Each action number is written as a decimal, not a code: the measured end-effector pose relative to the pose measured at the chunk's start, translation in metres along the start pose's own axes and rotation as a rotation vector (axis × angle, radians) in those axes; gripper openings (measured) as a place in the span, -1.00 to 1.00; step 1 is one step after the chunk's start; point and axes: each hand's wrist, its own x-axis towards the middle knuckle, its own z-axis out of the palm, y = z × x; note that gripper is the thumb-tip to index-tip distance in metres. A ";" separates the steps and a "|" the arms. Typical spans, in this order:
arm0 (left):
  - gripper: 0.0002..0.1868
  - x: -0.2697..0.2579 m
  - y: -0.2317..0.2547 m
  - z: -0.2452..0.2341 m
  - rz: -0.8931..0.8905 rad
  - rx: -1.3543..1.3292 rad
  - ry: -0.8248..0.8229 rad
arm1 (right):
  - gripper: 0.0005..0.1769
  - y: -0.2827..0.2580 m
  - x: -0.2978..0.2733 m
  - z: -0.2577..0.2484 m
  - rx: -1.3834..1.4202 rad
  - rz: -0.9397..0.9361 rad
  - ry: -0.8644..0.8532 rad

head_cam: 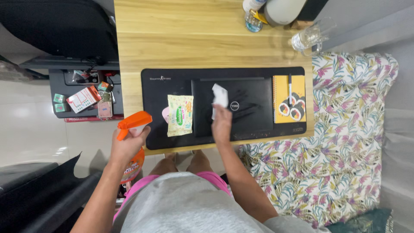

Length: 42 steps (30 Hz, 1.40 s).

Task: The person wipes a large mousepad and the wooden desk surface with a white wipe, then rearranges items including a laptop, notebook, pen, spray bottle, and glass. The person places the mousepad back on the desk and continues wiping the laptop and surrounding area.

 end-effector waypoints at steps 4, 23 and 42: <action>-0.82 0.005 0.002 0.008 0.041 -0.033 -0.035 | -0.66 0.008 -0.049 -0.005 0.203 -0.141 -0.252; -0.64 0.034 0.046 -0.008 0.365 -0.400 0.261 | -0.89 0.017 -0.037 0.033 0.448 0.503 -0.066; -0.77 0.109 0.014 0.016 0.428 -0.216 0.598 | -0.76 0.014 0.060 0.041 0.372 0.101 -0.288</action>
